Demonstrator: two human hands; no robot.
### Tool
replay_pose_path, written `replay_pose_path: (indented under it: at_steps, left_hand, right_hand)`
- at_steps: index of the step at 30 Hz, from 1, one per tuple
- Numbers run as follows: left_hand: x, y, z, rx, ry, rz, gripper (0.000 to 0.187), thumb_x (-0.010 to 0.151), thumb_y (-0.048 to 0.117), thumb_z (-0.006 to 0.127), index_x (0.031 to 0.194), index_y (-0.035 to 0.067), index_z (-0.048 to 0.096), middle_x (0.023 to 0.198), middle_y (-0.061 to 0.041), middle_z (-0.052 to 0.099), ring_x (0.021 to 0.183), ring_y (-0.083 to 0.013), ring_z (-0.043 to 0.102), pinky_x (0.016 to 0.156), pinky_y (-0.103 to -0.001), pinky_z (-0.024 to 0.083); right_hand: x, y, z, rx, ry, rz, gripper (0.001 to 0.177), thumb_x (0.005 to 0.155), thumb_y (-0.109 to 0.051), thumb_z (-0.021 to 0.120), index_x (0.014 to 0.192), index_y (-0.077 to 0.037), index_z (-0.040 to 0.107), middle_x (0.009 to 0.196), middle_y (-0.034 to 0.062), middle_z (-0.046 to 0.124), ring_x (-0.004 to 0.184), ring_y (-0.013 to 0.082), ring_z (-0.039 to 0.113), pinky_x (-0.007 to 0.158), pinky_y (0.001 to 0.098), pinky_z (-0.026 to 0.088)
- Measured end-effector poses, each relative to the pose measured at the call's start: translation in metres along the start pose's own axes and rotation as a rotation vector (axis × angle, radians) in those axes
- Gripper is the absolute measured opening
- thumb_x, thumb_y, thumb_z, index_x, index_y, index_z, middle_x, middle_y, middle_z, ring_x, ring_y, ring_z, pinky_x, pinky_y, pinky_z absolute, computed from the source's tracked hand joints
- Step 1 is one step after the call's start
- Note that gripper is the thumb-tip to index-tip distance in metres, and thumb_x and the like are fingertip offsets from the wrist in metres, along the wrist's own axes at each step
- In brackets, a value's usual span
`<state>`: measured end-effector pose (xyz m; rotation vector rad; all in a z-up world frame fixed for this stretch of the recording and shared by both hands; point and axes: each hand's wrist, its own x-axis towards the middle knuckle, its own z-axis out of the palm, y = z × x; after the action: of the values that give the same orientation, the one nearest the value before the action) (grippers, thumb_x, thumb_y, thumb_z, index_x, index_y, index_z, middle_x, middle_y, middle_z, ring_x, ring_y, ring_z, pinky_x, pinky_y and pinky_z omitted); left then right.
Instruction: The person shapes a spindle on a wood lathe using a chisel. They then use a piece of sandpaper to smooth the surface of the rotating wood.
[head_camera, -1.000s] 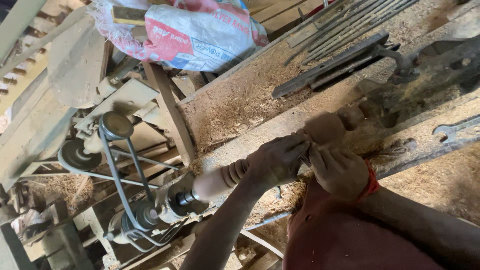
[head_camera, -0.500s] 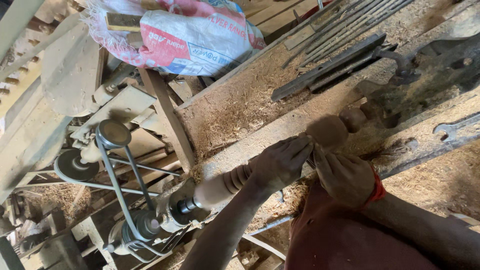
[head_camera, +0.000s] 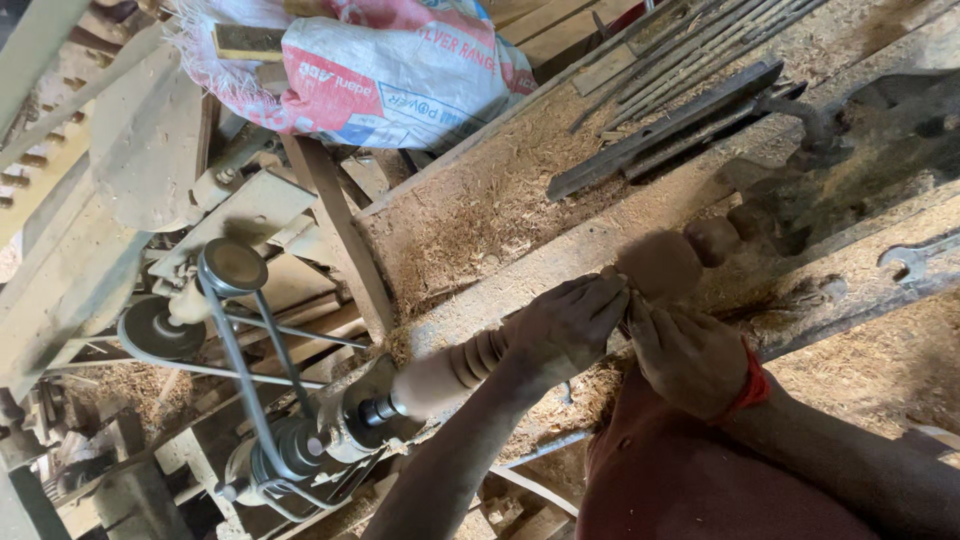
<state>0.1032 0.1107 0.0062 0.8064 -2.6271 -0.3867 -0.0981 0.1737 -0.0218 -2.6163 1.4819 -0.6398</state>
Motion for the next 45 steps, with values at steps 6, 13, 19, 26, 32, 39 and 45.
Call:
replay_pose_path:
  at_steps: [6,13,19,26,32,39,45]
  left_hand:
    - [0.005,0.0,-0.006,-0.011,0.018,0.0,0.041,0.083,0.003,0.07,0.123,-0.004,0.065,0.129,-0.016,0.066,0.12,-0.0303,0.069,0.106,-0.038,0.058]
    - [0.003,0.002,-0.006,0.001,0.006,-0.028,0.037,0.085,0.004,0.071,0.121,-0.003,0.066,0.124,-0.014,0.067,0.117,-0.0289,0.071,0.104,-0.036,0.058]
    - [0.002,-0.002,0.007,0.042,0.004,0.011,0.028,0.095,0.003,0.071,0.121,-0.003,0.067,0.125,-0.017,0.067,0.116,-0.0284,0.07,0.105,-0.035,0.059]
    - [0.0,-0.002,0.007,0.051,-0.021,0.017,0.026,0.092,0.003,0.07,0.117,-0.004,0.068,0.123,-0.016,0.068,0.115,-0.0276,0.072,0.106,-0.036,0.06]
    - [0.0,-0.001,0.008,0.077,-0.007,0.023,0.021,0.097,0.002,0.067,0.117,-0.004,0.068,0.124,-0.017,0.068,0.116,-0.0268,0.071,0.107,-0.036,0.059]
    - [0.001,-0.001,0.005,0.044,-0.007,0.0,0.032,0.087,0.005,0.068,0.118,-0.004,0.067,0.125,-0.017,0.068,0.115,-0.0287,0.072,0.104,-0.036,0.059]
    - [0.002,-0.002,0.006,0.02,-0.001,-0.039,0.031,0.087,0.005,0.07,0.118,0.001,0.065,0.125,-0.016,0.069,0.113,-0.0286,0.072,0.102,-0.036,0.06]
  right_hand:
    - [0.006,0.002,0.0,0.041,0.012,-0.003,0.051,0.087,-0.013,0.065,0.13,0.013,0.056,0.095,0.0183,0.072,0.082,0.0283,0.073,0.075,0.0384,0.061]
    - [0.006,0.002,0.0,0.02,0.021,-0.01,0.049,0.086,-0.013,0.064,0.127,0.012,0.056,0.095,0.0185,0.072,0.081,0.0293,0.072,0.078,0.0401,0.06]
    - [0.002,0.007,0.007,0.047,-0.011,-0.023,0.049,0.087,-0.013,0.066,0.127,0.013,0.055,0.092,0.0176,0.072,0.078,0.0269,0.072,0.076,0.0395,0.062]
    - [-0.001,0.007,0.011,0.088,0.022,-0.026,0.054,0.088,-0.011,0.068,0.132,0.014,0.051,0.091,0.0162,0.072,0.076,0.0263,0.072,0.071,0.0377,0.061]
    - [-0.002,0.006,0.011,0.07,0.017,-0.01,0.06,0.083,-0.014,0.073,0.133,0.012,0.051,0.089,0.0163,0.072,0.072,0.0252,0.07,0.069,0.0388,0.061]
    - [0.001,0.006,0.009,0.136,-0.011,0.019,0.063,0.081,-0.011,0.075,0.134,0.013,0.051,0.087,0.0131,0.07,0.069,0.023,0.069,0.065,0.0351,0.06]
    - [0.001,0.006,0.008,0.152,0.035,0.025,0.07,0.077,-0.015,0.077,0.135,0.012,0.05,0.089,0.0136,0.069,0.071,0.0242,0.068,0.066,0.036,0.06]
